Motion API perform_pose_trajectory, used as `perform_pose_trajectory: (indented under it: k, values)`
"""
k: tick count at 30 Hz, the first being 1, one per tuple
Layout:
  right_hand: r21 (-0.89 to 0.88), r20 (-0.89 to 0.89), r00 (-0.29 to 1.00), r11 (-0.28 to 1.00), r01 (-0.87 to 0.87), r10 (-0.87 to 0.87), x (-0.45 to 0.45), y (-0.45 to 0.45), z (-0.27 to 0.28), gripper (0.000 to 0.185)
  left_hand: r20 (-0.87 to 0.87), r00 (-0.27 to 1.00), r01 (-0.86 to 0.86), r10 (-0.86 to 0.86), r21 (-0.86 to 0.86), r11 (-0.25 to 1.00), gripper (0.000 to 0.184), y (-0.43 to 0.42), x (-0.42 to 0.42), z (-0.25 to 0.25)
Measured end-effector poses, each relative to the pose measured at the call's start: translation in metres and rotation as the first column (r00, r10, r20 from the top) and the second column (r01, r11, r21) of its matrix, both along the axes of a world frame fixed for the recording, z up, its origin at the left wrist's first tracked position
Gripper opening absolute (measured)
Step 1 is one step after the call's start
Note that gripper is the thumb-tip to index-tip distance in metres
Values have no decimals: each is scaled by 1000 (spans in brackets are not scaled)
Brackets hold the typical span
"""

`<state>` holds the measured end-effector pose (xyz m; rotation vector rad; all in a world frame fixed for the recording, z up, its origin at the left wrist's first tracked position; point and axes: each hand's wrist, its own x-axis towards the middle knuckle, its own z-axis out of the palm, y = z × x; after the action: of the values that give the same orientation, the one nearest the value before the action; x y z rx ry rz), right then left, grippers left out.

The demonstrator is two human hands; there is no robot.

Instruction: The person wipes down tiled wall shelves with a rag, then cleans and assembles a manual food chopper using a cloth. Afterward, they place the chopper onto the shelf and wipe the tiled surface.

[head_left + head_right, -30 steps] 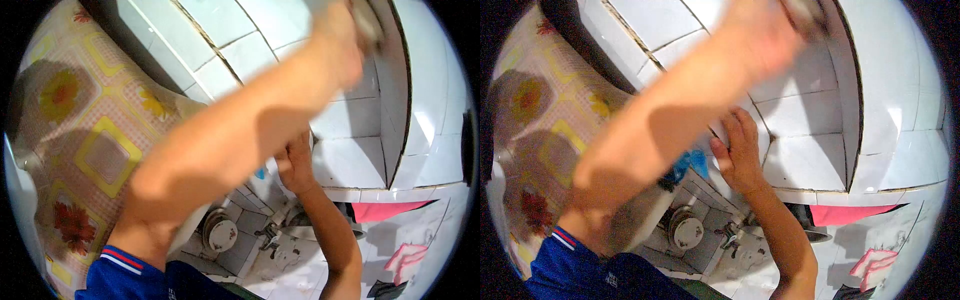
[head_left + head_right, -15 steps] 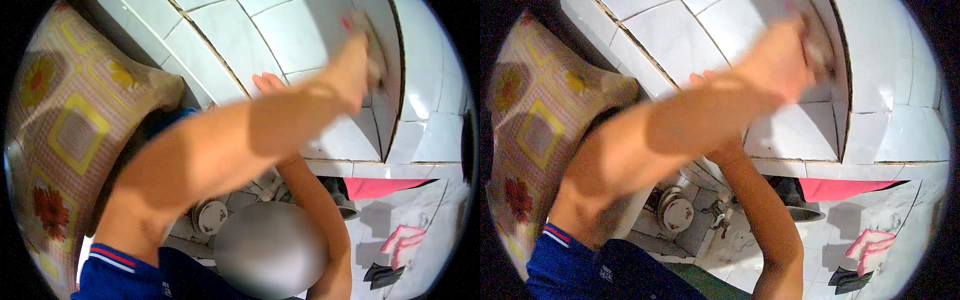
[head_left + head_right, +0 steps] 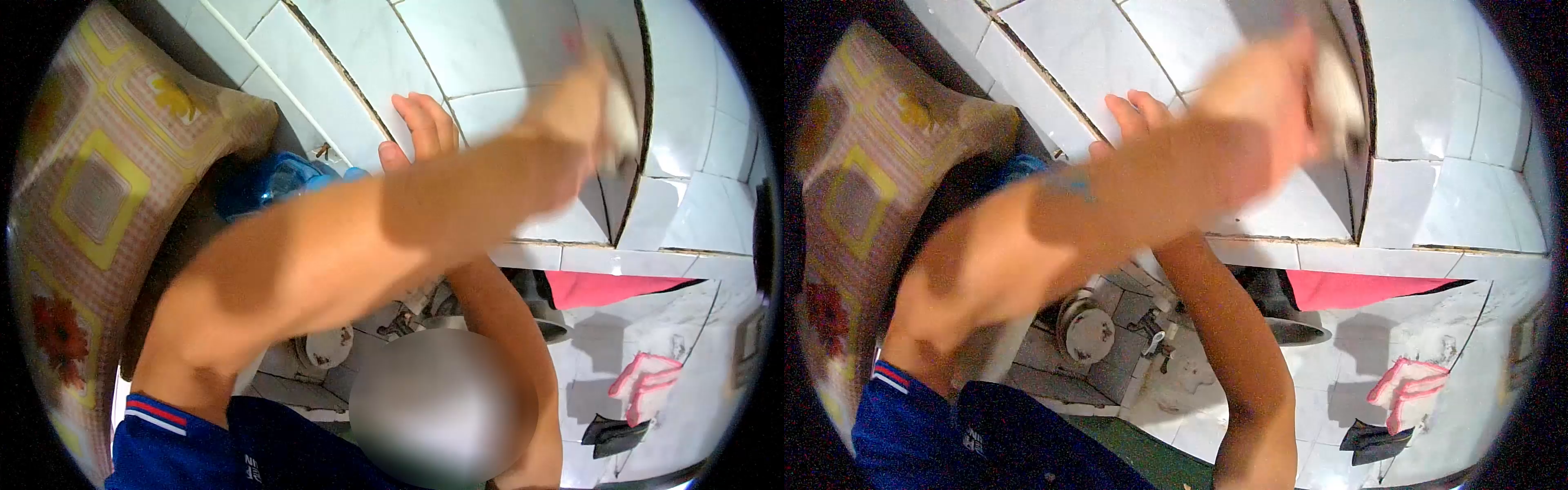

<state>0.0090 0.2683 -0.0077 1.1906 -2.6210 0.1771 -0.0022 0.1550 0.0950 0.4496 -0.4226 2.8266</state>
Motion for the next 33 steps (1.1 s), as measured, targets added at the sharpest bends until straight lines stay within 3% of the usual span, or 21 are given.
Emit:
perform_pose_trajectory:
  k: [3, 4, 5, 6, 8, 9, 10, 11, 12, 13, 15, 16, 17, 19, 20, 23, 27, 28, 30, 32, 33]
  values:
    - [139, 17, 1000, 990, 2, -4, -3, 7, 3, 49, -10, 947, -318, 320, 89, 944, 42, -55, -37, 10]
    - [83, 8, 998, 994, 65, -66, -2, 1, 1, 49, -15, 938, -344, 345, 62, 937, 42, -56, -39, 16]
    - [23, 3, 992, 992, 122, -122, -2, -6, 2, 50, -20, 974, -228, 227, -94, 969, 41, -42, -34, 20]
    - [177, 33, 990, 976, 126, -134, -4, 4, 2, 50, -7, 993, -116, 118, -252, 961, 41, -28, -28, 19]
    - [134, 122, 969, 971, 197, -214, 3, -8, 4, 49, 71, 997, 75, -41, -568, 820, 40, -6, -14, 11]
    - [104, 0, 990, 985, 139, -140, 1, -11, 8, 49, 73, 992, 121, -98, -489, 864, 41, 17, -8, 7]
    - [63, -3, 994, 992, 110, -110, 0, -5, 6, 49, 72, 985, 173, -158, -409, 896, 46, 45, -3, 2]
    - [28, 1, 995, 995, 99, -99, 2, 2, 3, 48, -39, 971, 235, -237, -57, 970, 61, 80, 1, 0]
    - [35, -14, 991, 990, 135, -134, 10, 0, 10, 47, -87, 935, 342, -345, -48, 939, 60, 88, -8, 2]
    - [49, -30, 985, 984, 173, -171, 14, -2, 17, 45, -86, 942, 319, -325, -73, 945, 60, 62, -14, 6]
    - [62, 15, 983, 982, 179, -181, 6, 6, 16, 46, -53, 998, 44, -44, 7, 999, 53, 0, -43, 13]
    - [100, 61, 977, 976, 196, -202, 6, 4, 9, 47, -147, 984, -88, 97, 66, 994, 48, -26, -81, 0]
    - [10, 99, 970, 975, 221, -221, 16, -6, 18, 48, -78, 962, -265, 260, -63, 962, 45, -61, -114, -6]
    - [19, 91, 973, 977, 214, -214, 15, -14, 21, 48, -252, 833, -505, 493, 19, 863, 46, -147, -131, 5]
    - [21, 100, 968, 973, 229, -230, 17, -18, 22, 49, -92, 835, -547, 542, -30, 837, 40, -169, -110, 19]
    - [54, 88, 964, 968, 245, -249, 18, -22, 26, 50, -14, 861, -508, 508, -47, 860, 44, -126, -143, 16]
    - [56, 107, 963, 969, 243, -247, 18, -23, 23, 51, 46, 988, -140, 150, -177, 974, 45, -78, -84, 13]
    - [62, 101, 971, 975, 212, -217, 16, -22, 24, 53, 54, 986, -147, 159, -183, 972, 45, -83, -86, 13]
    - [82, 98, 970, 973, 214, -221, 17, -18, 27, 53, -35, 997, -78, 76, -81, 994, 57, -91, -92, 14]
    - [73, 98, 969, 972, 222, -229, 15, -13, 21, 51, 92, 917, -383, 387, -63, 922, 43, -133, -120, 19]
    - [66, 105, 968, 973, 221, -227, 15, -14, 22, 51, 10, 890, -456, 456, 0, 890, 42, -166, -142, 15]
